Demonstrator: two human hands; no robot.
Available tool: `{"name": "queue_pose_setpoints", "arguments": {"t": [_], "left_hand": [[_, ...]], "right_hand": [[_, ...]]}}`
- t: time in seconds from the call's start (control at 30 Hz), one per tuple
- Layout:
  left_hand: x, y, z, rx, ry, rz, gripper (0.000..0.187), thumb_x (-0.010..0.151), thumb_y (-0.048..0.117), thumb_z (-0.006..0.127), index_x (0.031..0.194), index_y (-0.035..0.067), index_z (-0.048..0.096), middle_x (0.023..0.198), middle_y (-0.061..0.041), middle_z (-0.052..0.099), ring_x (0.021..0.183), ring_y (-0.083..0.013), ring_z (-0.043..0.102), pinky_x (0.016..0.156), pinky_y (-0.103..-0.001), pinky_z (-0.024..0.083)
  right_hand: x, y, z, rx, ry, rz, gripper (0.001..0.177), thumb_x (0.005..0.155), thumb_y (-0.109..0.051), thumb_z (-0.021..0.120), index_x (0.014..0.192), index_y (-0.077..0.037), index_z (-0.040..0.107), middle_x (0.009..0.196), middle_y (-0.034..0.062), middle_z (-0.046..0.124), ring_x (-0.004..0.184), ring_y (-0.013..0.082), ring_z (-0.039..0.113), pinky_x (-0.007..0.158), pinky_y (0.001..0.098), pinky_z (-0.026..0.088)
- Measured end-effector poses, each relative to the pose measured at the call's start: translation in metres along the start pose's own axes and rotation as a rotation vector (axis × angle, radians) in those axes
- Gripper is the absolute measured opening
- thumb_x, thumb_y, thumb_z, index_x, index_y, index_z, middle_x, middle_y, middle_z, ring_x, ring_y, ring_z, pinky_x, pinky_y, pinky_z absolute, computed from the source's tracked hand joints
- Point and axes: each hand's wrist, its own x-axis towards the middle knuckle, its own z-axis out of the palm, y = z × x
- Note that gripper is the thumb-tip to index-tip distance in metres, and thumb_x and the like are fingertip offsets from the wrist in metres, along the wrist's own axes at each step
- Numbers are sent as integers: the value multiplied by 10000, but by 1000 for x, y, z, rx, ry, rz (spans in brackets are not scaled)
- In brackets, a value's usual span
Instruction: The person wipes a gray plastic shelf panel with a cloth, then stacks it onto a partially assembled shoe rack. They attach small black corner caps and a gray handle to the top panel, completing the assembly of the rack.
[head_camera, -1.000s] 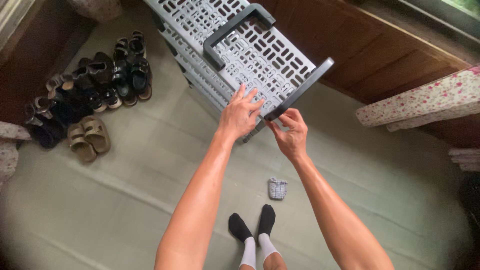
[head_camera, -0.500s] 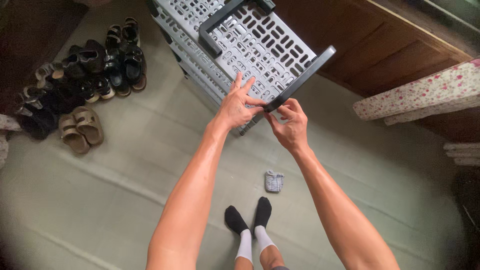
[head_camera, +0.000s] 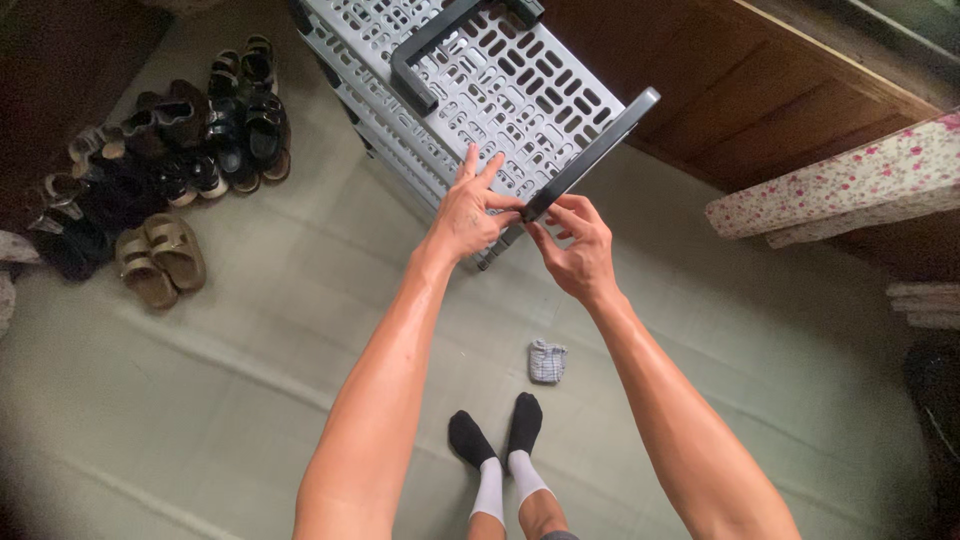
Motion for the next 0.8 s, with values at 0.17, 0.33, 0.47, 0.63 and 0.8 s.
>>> {"name": "queue_pose_setpoints", "arguments": {"t": [0.17, 0.33, 0.47, 0.63, 0.8], "left_hand": [[-2, 4, 0, -9, -12, -24, 306, 748, 173, 872, 1023, 305, 838, 1577, -161, 453, 1565, -406, 156, 1232, -433, 273], [-1, 4, 0, -7, -8, -27, 310, 736, 158, 870, 1012, 294, 840, 1572, -154, 461, 1566, -398, 160, 1224, -425, 291], [0, 2, 0, -6, 4, -25, 304, 742, 152, 861, 1013, 289, 842, 1574, -149, 469, 1572, -390, 171, 1221, -414, 309], [-2, 3, 0, 0, 4, -26, 292, 736, 172, 882, 1005, 279, 842, 1568, -145, 471, 1563, -387, 174, 1222, -419, 291], [-1, 6, -1, -26, 7, -23, 297, 734, 164, 880, 1007, 276, 846, 1570, -148, 462, 1565, -383, 171, 1224, -416, 296]], "right_hand": [[0, -1, -1, 18, -4, -3, 307, 878, -151, 820, 1173, -88, 764, 1183, 83, 685, 932, 167, 714, 749, 298, 581], [0, -3, -7, 126, -28, 35, 285, 927, -149, 762, 1197, -64, 723, 1224, 101, 680, 976, 164, 755, 756, 290, 590], [2, -5, -8, 80, -48, 25, 315, 941, -154, 769, 1249, -91, 736, 1213, 108, 690, 962, 172, 761, 731, 282, 607], [1, -8, -4, 30, -5, 2, 338, 927, -172, 792, 1257, -130, 737, 1205, 95, 704, 957, 159, 779, 701, 258, 633], [2, -11, -4, 17, -6, 3, 325, 925, -180, 787, 1247, -163, 746, 1234, 90, 695, 929, 143, 772, 683, 251, 626]]}}
